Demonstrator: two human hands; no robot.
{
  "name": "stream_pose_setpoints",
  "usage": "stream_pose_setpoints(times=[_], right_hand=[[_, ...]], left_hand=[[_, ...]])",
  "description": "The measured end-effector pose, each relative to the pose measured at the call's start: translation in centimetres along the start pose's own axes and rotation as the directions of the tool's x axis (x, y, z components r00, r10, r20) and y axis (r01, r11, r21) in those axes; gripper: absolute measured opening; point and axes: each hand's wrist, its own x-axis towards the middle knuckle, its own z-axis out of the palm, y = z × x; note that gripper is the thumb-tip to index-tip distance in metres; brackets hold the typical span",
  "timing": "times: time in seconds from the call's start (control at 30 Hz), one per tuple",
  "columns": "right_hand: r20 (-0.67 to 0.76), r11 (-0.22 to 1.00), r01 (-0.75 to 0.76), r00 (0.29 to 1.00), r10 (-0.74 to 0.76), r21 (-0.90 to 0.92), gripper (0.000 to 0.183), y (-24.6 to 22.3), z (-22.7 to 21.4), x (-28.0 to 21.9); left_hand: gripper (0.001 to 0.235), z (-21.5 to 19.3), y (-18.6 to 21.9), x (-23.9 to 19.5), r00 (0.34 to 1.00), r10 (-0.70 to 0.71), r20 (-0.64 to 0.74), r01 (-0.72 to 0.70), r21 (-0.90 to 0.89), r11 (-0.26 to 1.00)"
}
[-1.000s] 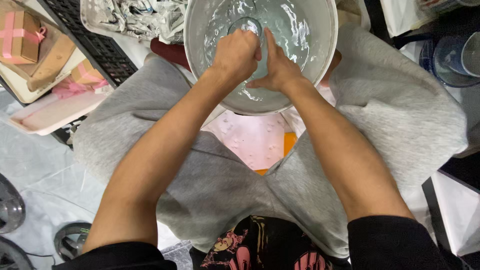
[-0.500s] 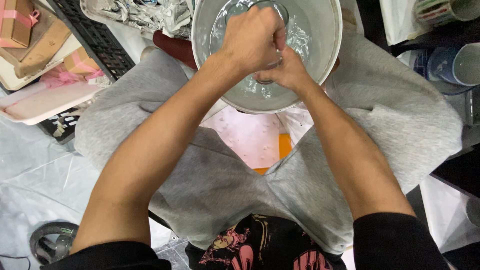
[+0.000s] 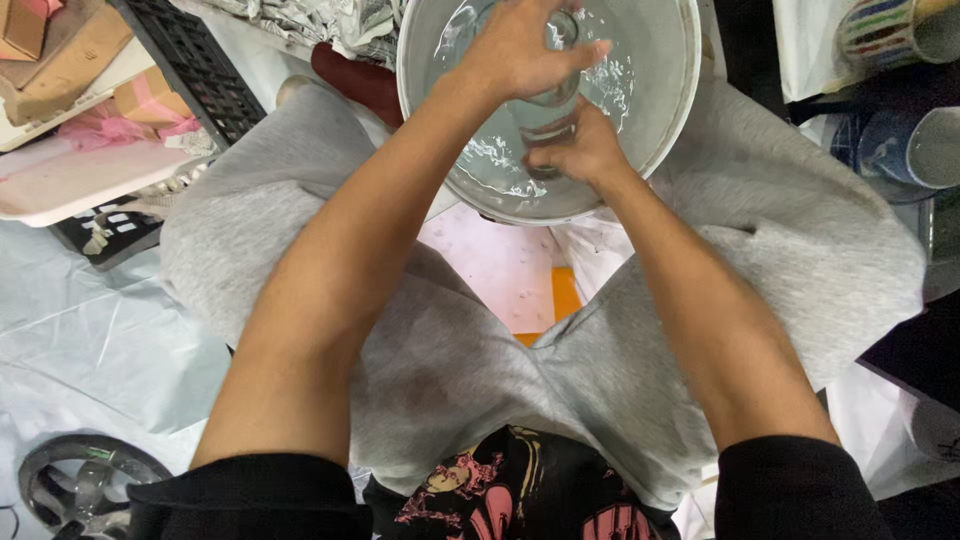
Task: The person washes several ceramic and glass items by hand in a bucket of water. They scrub a plate, a small bowl, a mug, and a glass, then place each item on a nearby shelf.
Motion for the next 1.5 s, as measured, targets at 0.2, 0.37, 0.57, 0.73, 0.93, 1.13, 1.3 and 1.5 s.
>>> stream_pose_setpoints(times=[0.2,0.37,0.57,0.73,0.93,1.13,1.3,1.5], right_hand=[[-0.037,0.955,-0.168,0.986,0.164,-0.245,0.069,-0.8,-0.2,-0.3],[-0.057,0.961,-0.126,0.992,0.115,-0.247,0.068,-1.9,-0.6,-0.3],[-0.093,0.952,-0.15,0.987,0.129,-0.266,0.07,-2.7,-1.0,-0.9],[-0.053,0.861,-0.28,0.957,0.285,-0.425,0.085,-3.2,-0.9,-0.4],[-0.003,0.804,-0.282,0.944,0.329,-0.523,0.09,-3.2,-0.5,0.0],[0.038,0.78,-0.31,0.919,0.392,-0.544,0.089,-4.9,0.3,-0.1],[0.052,0.758,-0.312,0.909,0.414,-0.573,0.091,-5.7,0.6,0.2],[0.047,0.751,-0.224,0.946,0.321,-0.621,0.092,-6.3,0.6,0.2]], left_hand=[[0.052,3.0,-7.2,0.5,0.94,-0.323,0.115,0.338,-0.153,0.929],[0.047,4.7,-12.0,1.1,0.876,-0.446,0.185,0.482,-0.393,0.783],[0.047,5.7,-12.1,1.4,0.837,-0.512,0.191,0.547,-0.293,0.784],[0.067,3.7,-8.3,-0.2,0.747,-0.617,0.248,0.661,-0.169,0.732],[0.077,1.9,-6.3,-1.5,0.48,-0.832,0.28,0.847,0.1,0.522],[0.073,3.6,-8.9,-2.2,0.592,-0.805,0.039,0.779,0.227,0.585],[0.065,5.2,-10.6,-2.1,0.56,-0.828,-0.013,0.793,0.298,0.531],[0.06,6.5,-11.7,-2.6,0.571,-0.821,-0.022,0.769,0.365,0.525]])
